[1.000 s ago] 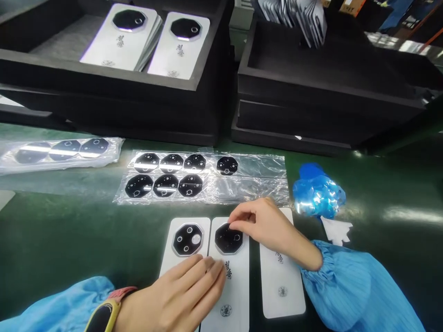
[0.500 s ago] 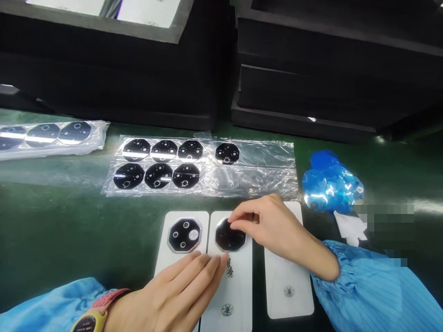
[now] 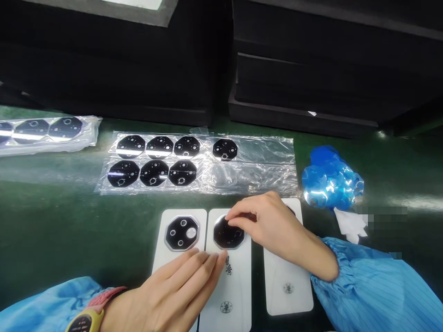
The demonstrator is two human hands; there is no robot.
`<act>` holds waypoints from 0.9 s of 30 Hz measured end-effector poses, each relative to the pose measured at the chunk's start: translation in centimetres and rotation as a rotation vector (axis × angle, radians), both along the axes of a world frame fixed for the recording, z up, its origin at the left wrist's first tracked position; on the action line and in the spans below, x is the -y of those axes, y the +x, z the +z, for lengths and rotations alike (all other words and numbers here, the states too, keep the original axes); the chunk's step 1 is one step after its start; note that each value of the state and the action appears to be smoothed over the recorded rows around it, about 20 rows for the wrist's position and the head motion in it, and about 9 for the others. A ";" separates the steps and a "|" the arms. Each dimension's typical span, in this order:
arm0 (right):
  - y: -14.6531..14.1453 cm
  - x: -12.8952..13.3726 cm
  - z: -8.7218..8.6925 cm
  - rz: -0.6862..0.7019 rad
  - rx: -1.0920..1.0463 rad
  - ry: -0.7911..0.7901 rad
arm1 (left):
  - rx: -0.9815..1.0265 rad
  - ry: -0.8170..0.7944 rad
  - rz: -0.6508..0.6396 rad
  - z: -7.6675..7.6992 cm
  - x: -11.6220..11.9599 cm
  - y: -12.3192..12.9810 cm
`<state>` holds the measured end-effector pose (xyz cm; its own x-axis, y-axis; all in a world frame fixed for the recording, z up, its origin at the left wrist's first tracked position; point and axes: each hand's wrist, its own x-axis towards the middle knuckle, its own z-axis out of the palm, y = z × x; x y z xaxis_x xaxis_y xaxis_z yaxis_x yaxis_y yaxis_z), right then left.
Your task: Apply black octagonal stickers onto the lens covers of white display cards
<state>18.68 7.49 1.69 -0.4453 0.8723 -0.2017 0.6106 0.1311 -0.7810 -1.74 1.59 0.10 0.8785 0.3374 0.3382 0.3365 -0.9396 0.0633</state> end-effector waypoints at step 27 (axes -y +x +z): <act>-0.1 0.6 -0.3 0.070 0.043 0.296 | 0.055 0.028 0.039 -0.7 0.3 0.2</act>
<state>18.59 6.87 1.44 -0.5029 0.8636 0.0368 0.6236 0.3920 -0.6763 -1.55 1.26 -0.61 0.8449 0.3602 0.3954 0.3692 -0.9277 0.0562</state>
